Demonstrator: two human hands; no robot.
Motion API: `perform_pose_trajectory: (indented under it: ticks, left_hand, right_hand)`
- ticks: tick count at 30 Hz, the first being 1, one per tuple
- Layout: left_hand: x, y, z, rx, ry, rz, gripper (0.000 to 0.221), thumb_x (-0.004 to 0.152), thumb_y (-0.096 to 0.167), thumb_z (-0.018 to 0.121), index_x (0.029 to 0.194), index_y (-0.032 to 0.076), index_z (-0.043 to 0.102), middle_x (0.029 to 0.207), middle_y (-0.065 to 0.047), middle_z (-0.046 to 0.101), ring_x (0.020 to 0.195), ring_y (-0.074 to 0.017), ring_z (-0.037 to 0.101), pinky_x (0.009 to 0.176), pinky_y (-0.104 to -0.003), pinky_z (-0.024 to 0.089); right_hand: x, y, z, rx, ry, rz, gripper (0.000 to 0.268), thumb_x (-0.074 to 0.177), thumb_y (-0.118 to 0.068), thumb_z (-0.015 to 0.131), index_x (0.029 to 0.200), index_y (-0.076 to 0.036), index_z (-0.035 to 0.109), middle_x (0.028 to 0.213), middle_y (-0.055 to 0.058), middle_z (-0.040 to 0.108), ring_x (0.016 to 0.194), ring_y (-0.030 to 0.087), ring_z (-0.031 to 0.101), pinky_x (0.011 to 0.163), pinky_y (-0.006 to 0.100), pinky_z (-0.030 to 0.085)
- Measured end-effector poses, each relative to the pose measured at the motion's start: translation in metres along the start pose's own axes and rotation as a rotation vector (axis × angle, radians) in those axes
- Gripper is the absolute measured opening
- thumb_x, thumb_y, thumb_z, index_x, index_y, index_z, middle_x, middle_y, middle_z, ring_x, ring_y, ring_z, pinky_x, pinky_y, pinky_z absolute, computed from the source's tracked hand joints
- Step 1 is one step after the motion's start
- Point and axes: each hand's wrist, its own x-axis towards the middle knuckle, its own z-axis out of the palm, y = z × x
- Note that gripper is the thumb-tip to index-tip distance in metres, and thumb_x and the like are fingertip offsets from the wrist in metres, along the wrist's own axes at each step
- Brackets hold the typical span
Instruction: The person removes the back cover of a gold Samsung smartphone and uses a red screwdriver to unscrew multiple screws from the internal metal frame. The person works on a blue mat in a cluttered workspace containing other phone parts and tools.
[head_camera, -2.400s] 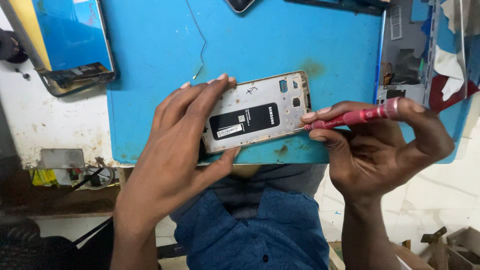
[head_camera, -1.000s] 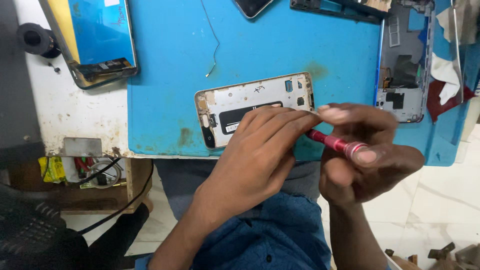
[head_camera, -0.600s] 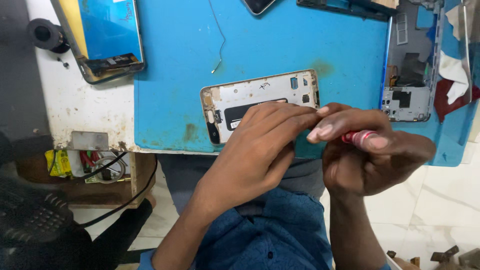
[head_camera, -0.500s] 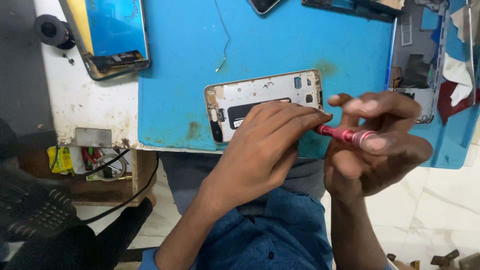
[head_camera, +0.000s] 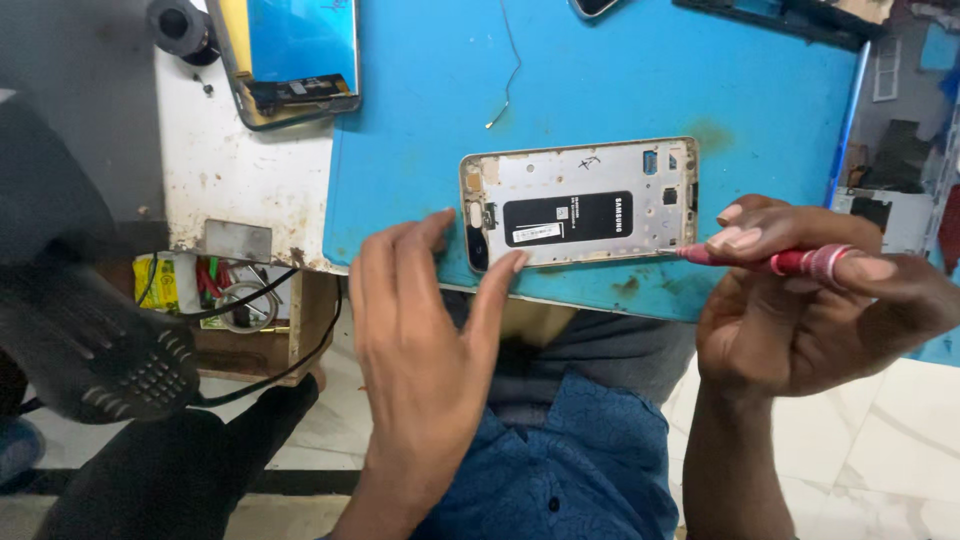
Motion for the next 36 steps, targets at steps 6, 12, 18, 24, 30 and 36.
perform_pose_trajectory:
  ticks: [6, 12, 18, 24, 30, 36]
  left_hand:
    - [-0.008, 0.006, 0.009, 0.043, 0.003, -0.050, 0.024, 0.097, 0.013, 0.076, 0.113, -0.003, 0.067, 0.108, -0.016, 0.065, 0.101, -0.0325, 0.063, 0.086, -0.043, 0.052]
    - [-0.009, 0.004, 0.017, 0.114, 0.098, 0.023, 0.018, 0.096, 0.008, 0.076, 0.106, -0.004, 0.068, 0.102, -0.016, 0.066, 0.093, -0.0313, 0.066, 0.078, -0.040, 0.055]
    - [-0.009, 0.002, 0.018, 0.116, 0.126, 0.051, 0.020, 0.095, 0.007, 0.077, 0.108, -0.004, 0.069, 0.099, -0.015, 0.066, 0.090, -0.0291, 0.067, 0.075, -0.039, 0.056]
    - [-0.010, 0.005, 0.015, 0.053, 0.134, 0.028, 0.022, 0.095, 0.006, 0.077, 0.111, -0.005, 0.067, 0.104, -0.016, 0.066, 0.095, -0.0296, 0.069, 0.077, -0.037, 0.058]
    - [-0.006, 0.005, -0.001, -0.268, 0.004, -0.226, 0.021, 0.090, 0.006, 0.078, 0.107, -0.001, 0.070, 0.107, -0.012, 0.070, 0.085, -0.0163, 0.072, 0.062, -0.026, 0.060]
    - [-0.003, -0.012, -0.019, -0.501, -0.083, -0.259, 0.011, 0.092, 0.002, 0.076, 0.101, -0.001, 0.071, 0.101, -0.009, 0.073, 0.089, -0.0150, 0.074, 0.075, -0.027, 0.060]
  right_hand:
    - [-0.008, -0.001, 0.003, 0.006, -0.012, 0.003, 0.024, 0.118, -0.009, 0.053, 0.137, -0.019, 0.043, 0.099, 0.017, 0.067, 0.083, 0.022, 0.075, 0.076, 0.035, 0.065]
    - [-0.013, -0.002, 0.000, -0.041, -0.038, 0.019, 0.017, 0.121, -0.013, 0.051, 0.133, -0.019, 0.040, 0.098, 0.015, 0.063, 0.082, 0.021, 0.070, 0.077, 0.034, 0.066]
    - [-0.011, -0.003, 0.004, -0.056, -0.018, 0.016, 0.019, 0.121, -0.011, 0.050, 0.134, -0.019, 0.039, 0.098, 0.017, 0.064, 0.081, 0.021, 0.072, 0.076, 0.034, 0.066]
    - [-0.011, -0.001, 0.003, -0.061, 0.001, 0.002, 0.021, 0.120, -0.012, 0.050, 0.136, -0.018, 0.039, 0.096, 0.017, 0.064, 0.081, 0.022, 0.072, 0.076, 0.035, 0.066]
    - [-0.013, 0.001, 0.003, -0.044, 0.039, 0.021, 0.023, 0.120, -0.017, 0.054, 0.137, -0.019, 0.038, 0.098, 0.017, 0.064, 0.082, 0.023, 0.072, 0.077, 0.034, 0.065]
    - [-0.015, 0.002, 0.005, -0.064, 0.038, 0.047, 0.024, 0.120, -0.020, 0.055, 0.137, -0.018, 0.038, 0.099, 0.016, 0.063, 0.083, 0.022, 0.071, 0.079, 0.034, 0.065]
